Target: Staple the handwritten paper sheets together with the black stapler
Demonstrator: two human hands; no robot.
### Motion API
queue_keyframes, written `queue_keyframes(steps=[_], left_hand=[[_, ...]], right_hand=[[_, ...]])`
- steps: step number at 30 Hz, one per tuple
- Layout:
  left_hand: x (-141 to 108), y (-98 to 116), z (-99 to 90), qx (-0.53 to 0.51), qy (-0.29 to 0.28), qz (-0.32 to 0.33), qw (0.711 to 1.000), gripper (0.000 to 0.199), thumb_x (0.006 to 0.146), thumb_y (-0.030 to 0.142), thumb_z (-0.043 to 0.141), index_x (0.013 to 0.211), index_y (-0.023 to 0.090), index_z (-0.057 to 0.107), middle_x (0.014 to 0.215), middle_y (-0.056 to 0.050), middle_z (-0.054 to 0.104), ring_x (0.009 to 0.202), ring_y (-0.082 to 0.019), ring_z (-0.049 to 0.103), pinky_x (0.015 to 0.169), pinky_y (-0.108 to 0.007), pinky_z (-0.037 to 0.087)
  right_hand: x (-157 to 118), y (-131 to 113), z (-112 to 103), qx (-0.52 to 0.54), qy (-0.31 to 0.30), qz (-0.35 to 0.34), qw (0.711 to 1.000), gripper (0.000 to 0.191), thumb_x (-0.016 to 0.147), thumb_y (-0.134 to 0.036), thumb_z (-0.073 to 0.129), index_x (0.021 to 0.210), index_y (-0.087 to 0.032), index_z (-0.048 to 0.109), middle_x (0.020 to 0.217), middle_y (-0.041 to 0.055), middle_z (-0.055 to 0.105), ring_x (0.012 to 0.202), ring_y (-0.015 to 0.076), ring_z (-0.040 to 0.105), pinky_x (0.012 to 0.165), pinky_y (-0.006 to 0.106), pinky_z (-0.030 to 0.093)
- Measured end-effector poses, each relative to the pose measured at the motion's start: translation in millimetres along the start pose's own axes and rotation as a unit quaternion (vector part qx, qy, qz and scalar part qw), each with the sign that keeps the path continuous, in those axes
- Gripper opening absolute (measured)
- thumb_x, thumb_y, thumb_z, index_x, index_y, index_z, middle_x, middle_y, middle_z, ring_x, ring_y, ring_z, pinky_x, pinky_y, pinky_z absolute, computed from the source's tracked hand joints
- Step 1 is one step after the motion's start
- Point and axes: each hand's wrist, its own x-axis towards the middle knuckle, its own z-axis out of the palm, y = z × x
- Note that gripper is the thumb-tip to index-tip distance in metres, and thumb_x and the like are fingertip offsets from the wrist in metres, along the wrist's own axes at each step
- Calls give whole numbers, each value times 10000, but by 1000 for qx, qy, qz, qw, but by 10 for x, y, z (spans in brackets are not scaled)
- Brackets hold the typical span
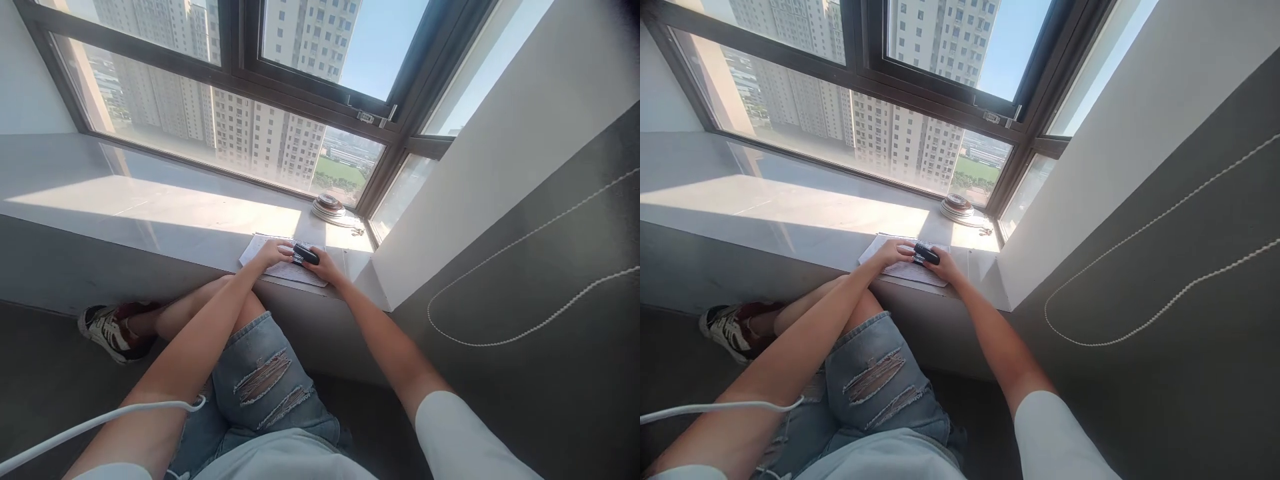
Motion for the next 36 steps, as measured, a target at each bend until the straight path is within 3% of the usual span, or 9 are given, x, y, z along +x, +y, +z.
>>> queue_keyframes(steps=[4,9,12,17,20,23,29,32,36], left_hand=[[-2,29,40,7,27,-28,999,597,555,167,1011,1104,165,775,846,-96,819,862,-300,797,799,-355,601],[-37,102,3,21,141,-6,990,247,838,329,864,971,196,705,893,-88,825,822,-244,752,666,-283,515],[-79,165,-48,11,196,7,980,100,923,285,744,939,204,687,943,-78,829,817,-216,717,672,-282,493],[-96,214,-84,-11,235,9,972,81,948,267,712,911,197,694,935,-85,814,792,-212,684,679,-303,477],[-76,201,-83,-20,245,11,969,86,951,265,712,906,193,694,921,-85,802,757,-205,672,682,-311,481],[-63,170,-102,-20,250,11,968,109,942,261,721,862,195,687,906,-84,790,733,-202,664,669,-306,480],[-45,95,-149,-7,257,1,966,133,942,264,701,825,203,685,904,-88,781,732,-206,667,653,-302,487],[-36,74,-141,-2,253,-2,967,157,929,256,700,782,204,680,886,-88,773,717,-206,661,640,-304,483],[-56,85,-128,-2,247,-11,969,178,923,251,706,753,203,683,888,-101,769,749,-219,671,640,-312,490]], right_hand=[[35,-3,10,3,-4,4,1000,373,838,-557,710,996,-228,636,930,30,675,882,240,591,836,365,484],[-96,14,-57,6,-11,14,1000,401,849,-585,711,1025,-228,664,913,29,681,851,249,606,798,366,481],[-317,100,-216,3,-5,31,999,424,849,-607,734,1027,-226,687,925,30,694,873,258,624,824,376,495],[-594,359,-660,2,49,92,995,518,852,-714,715,986,-214,737,946,70,741,878,279,674,788,385,543],[-504,546,-928,-15,131,115,985,589,998,-674,409,1100,-197,737,1229,159,746,1054,314,693,846,437,583],[-266,720,-1114,-51,161,130,977,438,925,-509,512,1105,-200,764,1313,169,739,1073,317,699,924,495,597],[34,933,-1156,-106,99,137,980,178,718,-225,662,822,-240,805,1085,89,818,936,289,719,1074,513,555],[31,982,-1120,-131,106,145,975,132,724,-216,642,743,-227,772,953,92,805,834,277,710,1021,509,573],[46,993,-1053,-145,142,143,969,192,782,-281,621,855,-204,782,979,137,794,843,296,718,949,510,600]])
